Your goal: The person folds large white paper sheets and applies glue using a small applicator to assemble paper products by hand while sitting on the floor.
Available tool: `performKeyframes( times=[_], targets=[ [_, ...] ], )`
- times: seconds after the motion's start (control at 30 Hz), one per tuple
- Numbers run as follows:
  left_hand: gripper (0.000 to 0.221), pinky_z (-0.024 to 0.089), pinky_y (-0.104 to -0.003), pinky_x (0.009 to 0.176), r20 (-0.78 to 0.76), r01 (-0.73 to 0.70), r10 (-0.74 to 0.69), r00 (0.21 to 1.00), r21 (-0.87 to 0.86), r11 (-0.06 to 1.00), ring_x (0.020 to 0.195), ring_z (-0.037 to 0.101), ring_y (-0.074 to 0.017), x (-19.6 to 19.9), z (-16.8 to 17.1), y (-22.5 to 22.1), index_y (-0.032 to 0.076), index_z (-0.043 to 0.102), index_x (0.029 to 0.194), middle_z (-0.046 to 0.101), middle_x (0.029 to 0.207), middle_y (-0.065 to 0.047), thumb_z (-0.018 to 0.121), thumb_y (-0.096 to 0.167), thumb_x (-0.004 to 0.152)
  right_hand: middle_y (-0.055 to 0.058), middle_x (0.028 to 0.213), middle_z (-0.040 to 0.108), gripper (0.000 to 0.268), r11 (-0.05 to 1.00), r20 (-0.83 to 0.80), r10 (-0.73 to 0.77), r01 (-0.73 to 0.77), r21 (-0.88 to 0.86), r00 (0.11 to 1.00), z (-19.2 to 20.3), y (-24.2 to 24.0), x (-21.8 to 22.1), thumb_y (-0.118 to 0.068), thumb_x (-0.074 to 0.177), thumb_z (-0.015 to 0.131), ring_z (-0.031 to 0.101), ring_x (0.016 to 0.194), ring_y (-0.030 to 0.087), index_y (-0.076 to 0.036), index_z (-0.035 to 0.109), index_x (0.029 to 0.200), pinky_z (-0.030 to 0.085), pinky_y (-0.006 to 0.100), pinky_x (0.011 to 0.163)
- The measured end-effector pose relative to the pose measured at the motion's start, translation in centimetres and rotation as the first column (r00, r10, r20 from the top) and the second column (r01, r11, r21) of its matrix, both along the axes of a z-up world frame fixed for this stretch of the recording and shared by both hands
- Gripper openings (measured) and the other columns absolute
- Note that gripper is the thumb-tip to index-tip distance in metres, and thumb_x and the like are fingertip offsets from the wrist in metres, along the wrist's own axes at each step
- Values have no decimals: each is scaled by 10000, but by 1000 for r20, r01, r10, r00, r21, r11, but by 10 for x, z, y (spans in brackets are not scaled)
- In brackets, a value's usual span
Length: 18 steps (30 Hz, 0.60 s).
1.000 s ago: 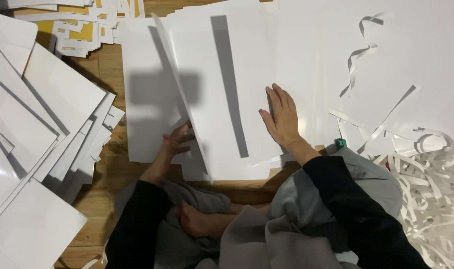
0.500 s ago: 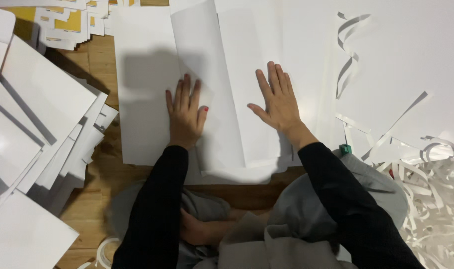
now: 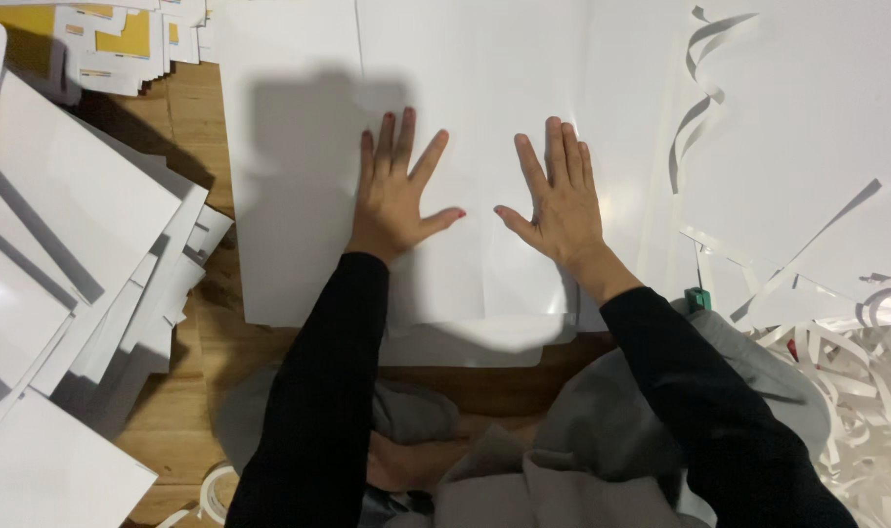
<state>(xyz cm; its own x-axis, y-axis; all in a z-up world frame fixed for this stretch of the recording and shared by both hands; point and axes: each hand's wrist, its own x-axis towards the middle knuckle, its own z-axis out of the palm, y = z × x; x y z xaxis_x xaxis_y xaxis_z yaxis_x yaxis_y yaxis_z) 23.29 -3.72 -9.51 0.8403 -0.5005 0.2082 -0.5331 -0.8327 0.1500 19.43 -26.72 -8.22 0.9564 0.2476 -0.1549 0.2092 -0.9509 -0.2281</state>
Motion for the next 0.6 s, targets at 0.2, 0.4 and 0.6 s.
performKeyframes(
  times=[0.2, 0.4, 0.6],
  targets=[
    [883, 150, -546, 1126, -157, 10, -20, 987, -65, 998, 1361, 76, -405, 76, -8, -35, 135, 186, 1442, -5, 1471, -112, 735, 529, 874, 183, 1485, -15, 740, 991, 178, 43, -64, 113, 983, -2, -3, 2, -594, 913, 359, 21, 1391, 359, -186, 62, 1455, 120, 525, 1132],
    [669, 170, -629, 1067, -50, -108, 112, 992, 80, 991, 1349, 110, -336, 109, -8, -64, 168, 201, 1441, 71, 1464, -62, 683, 300, 997, 198, 1482, 38, 744, 995, 175, 22, -38, 90, 984, -4, -3, 4, -610, 898, 341, 88, 1386, 372, -184, 78, 1448, 156, 505, 1127],
    [530, 261, -563, 1043, 71, 7, -27, 997, 274, 962, 1326, 263, -329, 36, 18, -57, 82, 283, 1428, 121, 1461, -107, 479, 315, 994, 175, 1486, 15, 727, 995, 181, 20, -37, 93, 983, -7, -4, 5, -585, 911, 358, 54, 1394, 338, -178, 87, 1450, 140, 492, 1137]
  ],
)
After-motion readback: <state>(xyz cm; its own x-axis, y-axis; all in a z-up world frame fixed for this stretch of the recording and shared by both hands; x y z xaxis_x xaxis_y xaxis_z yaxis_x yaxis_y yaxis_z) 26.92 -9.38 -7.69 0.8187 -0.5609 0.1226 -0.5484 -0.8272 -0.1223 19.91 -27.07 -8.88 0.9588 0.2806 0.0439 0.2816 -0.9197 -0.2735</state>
